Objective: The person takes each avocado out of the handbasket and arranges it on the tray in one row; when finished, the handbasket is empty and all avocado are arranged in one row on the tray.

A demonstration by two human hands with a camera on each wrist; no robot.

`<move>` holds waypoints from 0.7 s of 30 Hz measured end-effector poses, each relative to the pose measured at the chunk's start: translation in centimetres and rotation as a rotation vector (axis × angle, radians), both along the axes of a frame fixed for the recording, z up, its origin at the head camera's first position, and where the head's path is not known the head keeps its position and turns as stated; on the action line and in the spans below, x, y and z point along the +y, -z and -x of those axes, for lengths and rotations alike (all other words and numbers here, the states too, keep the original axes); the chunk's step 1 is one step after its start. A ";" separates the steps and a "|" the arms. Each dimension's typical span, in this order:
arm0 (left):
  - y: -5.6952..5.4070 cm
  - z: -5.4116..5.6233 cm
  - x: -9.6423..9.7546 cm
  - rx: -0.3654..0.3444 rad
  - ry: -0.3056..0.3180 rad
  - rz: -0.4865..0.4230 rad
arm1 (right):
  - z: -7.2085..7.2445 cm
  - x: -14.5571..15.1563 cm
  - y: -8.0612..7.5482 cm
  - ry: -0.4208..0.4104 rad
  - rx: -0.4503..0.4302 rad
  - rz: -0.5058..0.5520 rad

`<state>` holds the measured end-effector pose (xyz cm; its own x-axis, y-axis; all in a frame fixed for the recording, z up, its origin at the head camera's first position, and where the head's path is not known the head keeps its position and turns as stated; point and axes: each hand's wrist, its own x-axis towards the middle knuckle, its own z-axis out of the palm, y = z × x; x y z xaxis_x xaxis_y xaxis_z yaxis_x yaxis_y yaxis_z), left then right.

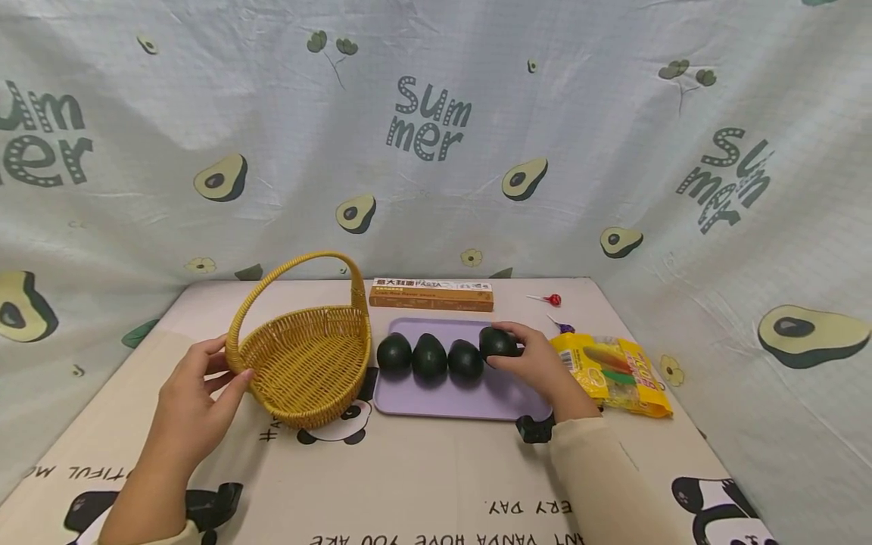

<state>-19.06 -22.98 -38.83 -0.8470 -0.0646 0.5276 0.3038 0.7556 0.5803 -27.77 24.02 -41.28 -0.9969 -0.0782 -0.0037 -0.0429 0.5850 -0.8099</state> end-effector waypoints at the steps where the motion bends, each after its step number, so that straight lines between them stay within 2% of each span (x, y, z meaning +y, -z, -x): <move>1: 0.0 0.0 0.0 -0.001 0.000 -0.001 | -0.1 0.0 0.1 0.000 0.000 0.003; 8: -0.1 -0.1 0.1 -0.010 -0.005 -0.003 | -0.3 0.4 0.9 0.026 -0.021 -0.018; 21: 0.0 0.0 0.1 -0.009 -0.007 -0.005 | -0.5 0.6 1.5 0.012 -0.024 -0.069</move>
<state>-19.02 -22.91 -38.84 -0.8511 -0.0732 0.5199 0.2937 0.7545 0.5869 -27.28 24.58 -42.82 -0.9973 -0.0650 -0.0330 -0.0163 0.6396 -0.7685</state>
